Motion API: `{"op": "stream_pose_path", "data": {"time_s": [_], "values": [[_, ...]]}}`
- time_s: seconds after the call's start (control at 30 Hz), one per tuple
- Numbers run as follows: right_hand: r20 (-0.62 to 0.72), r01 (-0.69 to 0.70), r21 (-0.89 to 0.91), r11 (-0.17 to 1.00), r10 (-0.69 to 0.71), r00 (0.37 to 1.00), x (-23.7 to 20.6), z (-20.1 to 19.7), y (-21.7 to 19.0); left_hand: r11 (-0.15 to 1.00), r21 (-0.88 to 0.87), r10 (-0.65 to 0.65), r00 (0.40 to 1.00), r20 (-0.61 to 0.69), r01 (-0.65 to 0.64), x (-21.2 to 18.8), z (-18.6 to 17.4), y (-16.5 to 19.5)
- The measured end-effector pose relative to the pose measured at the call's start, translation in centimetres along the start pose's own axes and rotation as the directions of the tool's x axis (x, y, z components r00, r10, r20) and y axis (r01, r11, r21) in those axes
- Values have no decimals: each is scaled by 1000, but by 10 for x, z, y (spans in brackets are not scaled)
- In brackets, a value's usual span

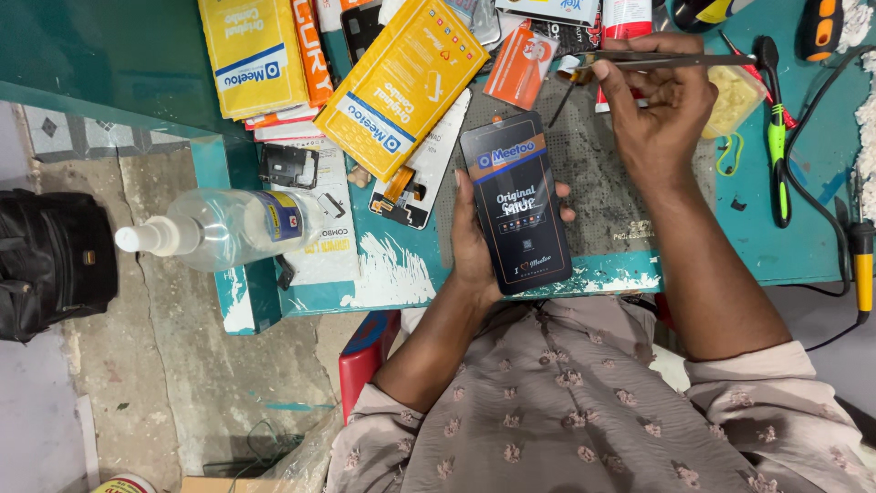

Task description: The person disassembles a smartphone on a repair workbench, prying open the back cover and removing the old battery. They fit a new replacement battery into the phone body, reassemble it, then power the phone on and tap the screen to test it.

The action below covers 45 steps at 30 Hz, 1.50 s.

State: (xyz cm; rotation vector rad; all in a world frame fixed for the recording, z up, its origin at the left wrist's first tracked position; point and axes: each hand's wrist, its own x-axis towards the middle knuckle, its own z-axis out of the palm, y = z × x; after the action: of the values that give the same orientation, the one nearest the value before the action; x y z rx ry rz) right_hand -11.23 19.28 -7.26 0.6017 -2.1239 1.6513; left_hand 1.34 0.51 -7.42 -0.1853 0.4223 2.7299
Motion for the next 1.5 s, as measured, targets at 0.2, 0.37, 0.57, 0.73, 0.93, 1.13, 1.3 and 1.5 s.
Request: {"op": "stream_pose_path", "data": {"time_s": [0.2,0.37,0.57,0.73,0.93,1.13,1.3,1.5], "values": [[11,-16,22,1000,16,1000,-1,0,3,1000,8,9,1000,6,-9,0,1,-1],[10,-9,19,1000,9,1000,-2,-2,5,1000,-14,-1,1000,-3,1,0,0,-1],[9,-18,37,999,18,1000,-3,-2,4,1000,-14,4,1000,7,-4,1,-1,-1],[5,-33,26,999,33,999,-4,-2,4,1000,-17,0,1000,7,0,1,-1,-2],[6,-34,27,999,34,999,-5,-4,5,1000,-23,-1,1000,4,2,1,-1,-2],[28,-35,15,999,35,999,-8,-6,3,1000,14,23,1000,-4,-23,1,-2,0],[32,-54,45,998,52,998,-9,-5,3,1000,10,27,1000,-10,-27,2,-3,0],[36,-58,52,997,56,998,-9,-4,3,999,33,35,999,-10,-35,1,-3,0]]}}
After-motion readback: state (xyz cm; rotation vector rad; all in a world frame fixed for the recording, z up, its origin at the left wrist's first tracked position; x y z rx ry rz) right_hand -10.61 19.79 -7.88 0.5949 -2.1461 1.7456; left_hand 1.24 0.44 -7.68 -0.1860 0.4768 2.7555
